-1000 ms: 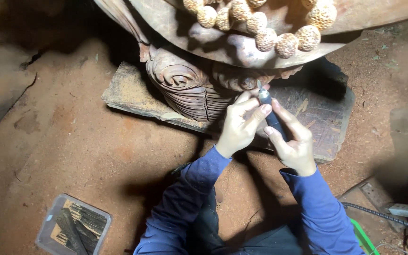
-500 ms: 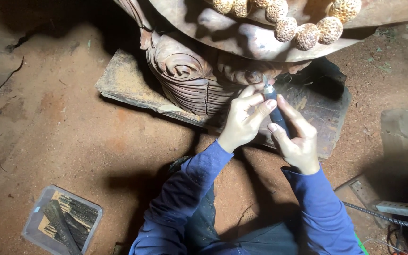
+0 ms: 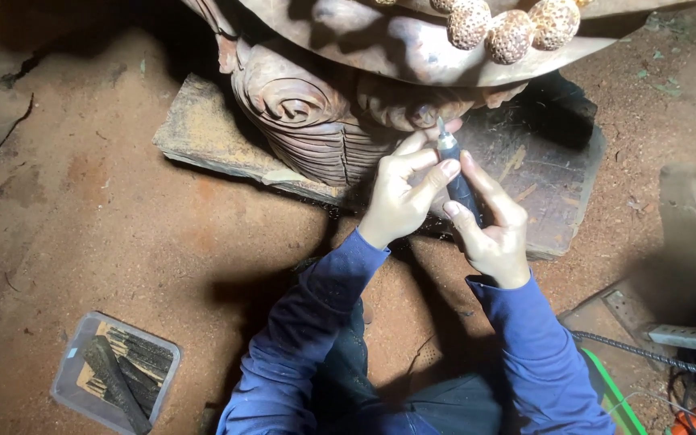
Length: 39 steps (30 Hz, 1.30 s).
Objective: Using a handheld rotary tool to carve intricate details and textures into a large wooden statue.
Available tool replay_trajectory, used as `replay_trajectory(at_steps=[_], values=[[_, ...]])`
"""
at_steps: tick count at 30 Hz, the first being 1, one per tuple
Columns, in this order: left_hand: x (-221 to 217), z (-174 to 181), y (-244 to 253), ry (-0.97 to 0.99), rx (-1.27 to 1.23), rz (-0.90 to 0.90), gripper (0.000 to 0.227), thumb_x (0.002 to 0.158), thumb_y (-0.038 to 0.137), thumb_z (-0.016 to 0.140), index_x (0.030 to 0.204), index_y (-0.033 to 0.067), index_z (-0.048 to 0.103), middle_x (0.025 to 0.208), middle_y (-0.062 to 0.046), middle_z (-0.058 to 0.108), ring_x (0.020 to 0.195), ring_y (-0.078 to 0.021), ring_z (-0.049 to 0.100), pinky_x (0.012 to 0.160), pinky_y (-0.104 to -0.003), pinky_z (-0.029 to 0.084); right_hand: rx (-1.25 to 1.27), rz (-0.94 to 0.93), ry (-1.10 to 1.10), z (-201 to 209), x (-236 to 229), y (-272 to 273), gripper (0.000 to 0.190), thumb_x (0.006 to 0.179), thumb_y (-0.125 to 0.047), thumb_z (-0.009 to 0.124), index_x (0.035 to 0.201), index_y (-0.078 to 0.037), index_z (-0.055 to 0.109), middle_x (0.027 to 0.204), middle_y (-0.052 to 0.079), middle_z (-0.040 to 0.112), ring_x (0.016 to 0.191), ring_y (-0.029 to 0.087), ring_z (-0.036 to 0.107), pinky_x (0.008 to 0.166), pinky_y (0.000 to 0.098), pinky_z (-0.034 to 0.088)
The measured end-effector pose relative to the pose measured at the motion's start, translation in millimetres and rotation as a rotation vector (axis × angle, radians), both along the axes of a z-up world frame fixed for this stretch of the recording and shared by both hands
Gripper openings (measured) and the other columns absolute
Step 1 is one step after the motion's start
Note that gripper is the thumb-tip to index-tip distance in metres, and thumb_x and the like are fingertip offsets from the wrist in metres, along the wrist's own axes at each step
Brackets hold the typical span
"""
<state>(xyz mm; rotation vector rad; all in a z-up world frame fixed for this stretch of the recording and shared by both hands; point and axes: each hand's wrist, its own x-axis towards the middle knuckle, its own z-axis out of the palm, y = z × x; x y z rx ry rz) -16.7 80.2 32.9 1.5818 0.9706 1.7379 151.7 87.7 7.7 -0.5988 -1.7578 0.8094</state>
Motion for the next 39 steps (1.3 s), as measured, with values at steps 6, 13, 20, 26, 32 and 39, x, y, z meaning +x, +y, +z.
replay_trajectory(at_steps=[6, 13, 20, 26, 32, 39], values=[[-2.2, 1.0, -0.4, 0.002, 0.011, -0.010, 0.018, 0.101, 0.024, 0.067, 0.104, 0.0115, 0.079, 0.135, -0.013, 0.066, 0.123, -0.0309, 0.067, 0.109, -0.043, 0.048, 0.016, -0.004, -0.005, -5.6, -2.3, 2.0, 0.053, 0.094, -0.002, 0.071, 0.145, 0.000, 0.056, 0.147, 0.024, 0.057, 0.134, 0.036, 0.055, 0.110, 0.0493, 0.046], [-4.9, -1.9, 2.8, -0.009, 0.006, 0.001, 0.018, 0.102, 0.020, 0.066, 0.110, 0.0097, 0.078, 0.133, -0.013, 0.068, 0.125, -0.0276, 0.065, 0.109, -0.041, 0.048, 0.022, -0.001, -0.004, -0.3, -8.3, 1.5, 0.053, 0.094, -0.001, 0.072, 0.145, -0.002, 0.057, 0.147, 0.022, 0.058, 0.135, 0.035, 0.054, 0.112, 0.0473, 0.045], [-4.8, -2.5, 2.0, -0.023, 0.000, -0.012, 0.019, 0.101, 0.022, 0.067, 0.108, 0.0091, 0.079, 0.131, -0.014, 0.068, 0.124, -0.0289, 0.065, 0.109, -0.042, 0.049, 0.014, -0.027, -0.023, 1.6, -6.7, -1.4, 0.053, 0.094, -0.002, 0.072, 0.145, -0.001, 0.057, 0.146, 0.023, 0.058, 0.134, 0.034, 0.055, 0.110, 0.0477, 0.046], [-2.8, -5.2, 1.5, -0.040, -0.014, -0.005, 0.017, 0.100, 0.022, 0.068, 0.105, 0.0108, 0.080, 0.128, -0.013, 0.069, 0.122, -0.0285, 0.066, 0.107, -0.041, 0.050, 0.019, -0.033, -0.026, 1.0, -7.2, -2.4, 0.053, 0.094, -0.002, 0.071, 0.145, -0.001, 0.057, 0.146, 0.023, 0.058, 0.132, 0.035, 0.056, 0.108, 0.0486, 0.046], [-1.7, -8.8, 2.0, -0.031, -0.028, -0.003, 0.017, 0.100, 0.025, 0.068, 0.101, 0.0132, 0.080, 0.127, -0.012, 0.069, 0.119, -0.0279, 0.068, 0.106, -0.040, 0.050, 0.025, -0.037, -0.021, -0.6, -7.0, -2.5, 0.053, 0.095, -0.002, 0.071, 0.146, -0.001, 0.056, 0.145, 0.023, 0.059, 0.131, 0.035, 0.057, 0.108, 0.0490, 0.047], [-1.1, -1.9, 0.1, -0.032, -0.033, 0.010, 0.017, 0.099, 0.026, 0.069, 0.100, 0.0138, 0.080, 0.125, -0.011, 0.069, 0.117, -0.0259, 0.068, 0.105, -0.040, 0.049, 0.029, -0.023, 0.004, -6.3, -4.8, 0.0, 0.053, 0.095, -0.002, 0.070, 0.146, 0.001, 0.056, 0.143, 0.024, 0.060, 0.131, 0.034, 0.057, 0.108, 0.0491, 0.047]])
